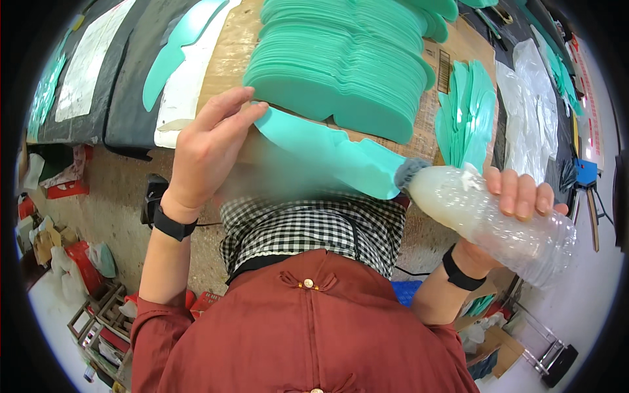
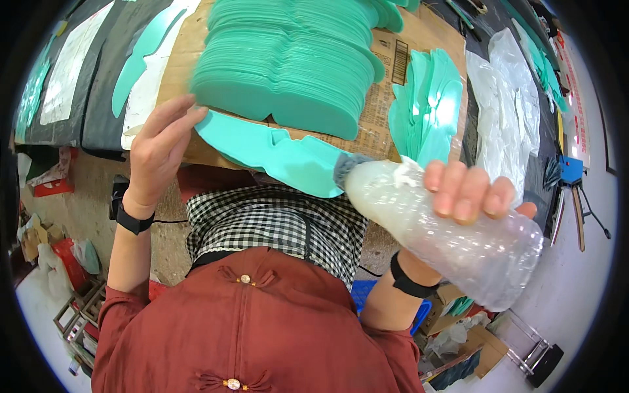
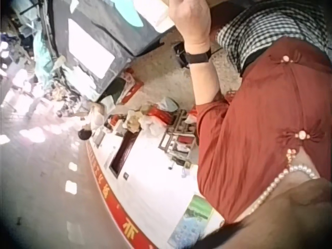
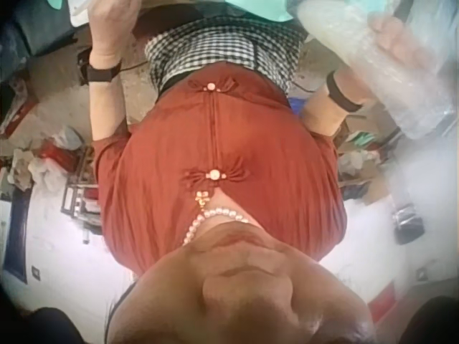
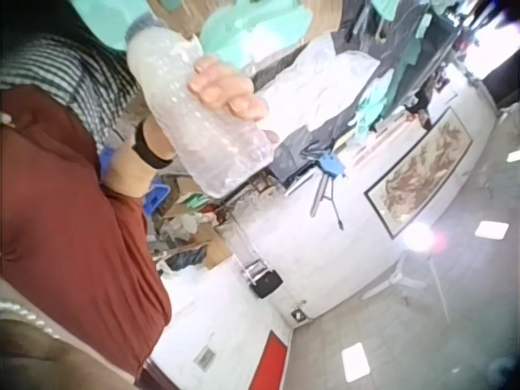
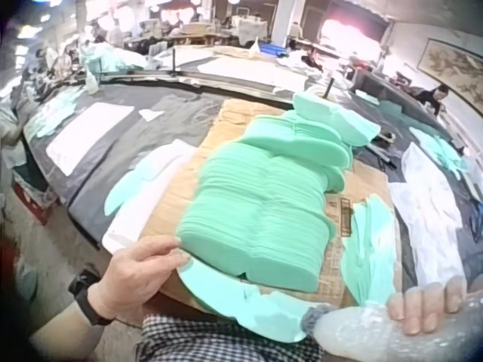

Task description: The person is applying a liquid adhesive from a bottle to green foam shoe components on a workbench.

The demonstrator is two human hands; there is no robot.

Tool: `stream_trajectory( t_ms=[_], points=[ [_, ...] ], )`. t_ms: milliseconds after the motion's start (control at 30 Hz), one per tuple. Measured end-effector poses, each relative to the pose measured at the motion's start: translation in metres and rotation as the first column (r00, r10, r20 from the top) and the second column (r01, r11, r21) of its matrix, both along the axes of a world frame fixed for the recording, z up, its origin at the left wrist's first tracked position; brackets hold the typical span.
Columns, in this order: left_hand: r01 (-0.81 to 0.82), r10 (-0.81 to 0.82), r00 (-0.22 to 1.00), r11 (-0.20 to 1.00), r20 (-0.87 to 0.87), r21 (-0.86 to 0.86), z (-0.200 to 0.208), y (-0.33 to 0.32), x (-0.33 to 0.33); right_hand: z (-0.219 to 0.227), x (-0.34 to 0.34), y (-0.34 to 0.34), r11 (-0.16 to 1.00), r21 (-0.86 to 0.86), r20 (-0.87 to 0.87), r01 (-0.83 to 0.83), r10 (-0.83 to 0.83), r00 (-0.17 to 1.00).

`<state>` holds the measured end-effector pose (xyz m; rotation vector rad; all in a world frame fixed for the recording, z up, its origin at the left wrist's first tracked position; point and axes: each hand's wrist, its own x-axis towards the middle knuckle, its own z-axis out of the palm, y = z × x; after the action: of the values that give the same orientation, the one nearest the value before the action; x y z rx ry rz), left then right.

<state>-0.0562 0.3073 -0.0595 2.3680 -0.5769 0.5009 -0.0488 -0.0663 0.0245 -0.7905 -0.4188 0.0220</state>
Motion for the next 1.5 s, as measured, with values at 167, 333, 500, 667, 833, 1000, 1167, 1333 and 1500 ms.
stream_trajectory(
  t_ms=[167, 333, 500, 667, 833, 1000, 1167, 1333, 1500],
  points=[
    [-0.119, 0.127, 0.99, 0.987, -0.068, 0.11, -0.009, 0.002, -0.011, -0.015, 0.007, 0.057, 0.994, -0.107, 0.02, -0.038, 0.041, 0.999],
    [-0.168, 0.178, 0.981, 0.977, -0.075, 0.128, -0.009, 0.0, -0.018, -0.009, 0.014, 0.083, 0.931, -0.293, 0.055, -0.219, 0.245, 0.968],
    [-0.223, 0.226, 0.974, 0.966, -0.003, 0.133, -0.008, 0.002, -0.019, -0.009, 0.038, 0.134, 0.899, -0.179, -0.147, -0.4, 0.378, 0.914],
    [-0.336, 0.334, 0.941, 0.941, -0.047, -0.036, -0.01, 0.012, -0.034, 0.007, 0.048, 0.164, 0.926, -0.233, -0.328, -0.298, 0.214, 0.92],
    [-0.486, 0.464, 0.866, 0.868, -0.185, -0.101, 0.0, 0.033, -0.061, -0.009, 0.076, 0.142, 0.843, -0.288, -0.071, -0.455, 0.455, 0.888],
    [-0.44, 0.365, 0.883, 0.863, -0.294, -0.25, 0.001, 0.029, -0.066, -0.006, 0.077, 0.201, 0.908, -0.226, -0.195, -0.353, 0.313, 0.93],
    [-0.465, 0.402, 0.874, 0.855, -0.273, -0.23, -0.001, 0.034, -0.074, 0.001, 0.071, 0.198, 0.788, -0.281, -0.26, -0.548, 0.487, 0.834],
    [-0.487, 0.432, 0.864, 0.847, -0.258, -0.212, -0.002, 0.04, -0.077, 0.002, 0.082, 0.155, 0.62, -0.493, -0.093, -0.61, 0.66, 0.746],
    [-0.451, 0.366, 0.883, 0.835, -0.294, -0.315, -0.006, 0.032, -0.075, 0.004, 0.063, 0.22, 0.821, -0.343, -0.174, -0.456, 0.421, 0.89]
  ],
)
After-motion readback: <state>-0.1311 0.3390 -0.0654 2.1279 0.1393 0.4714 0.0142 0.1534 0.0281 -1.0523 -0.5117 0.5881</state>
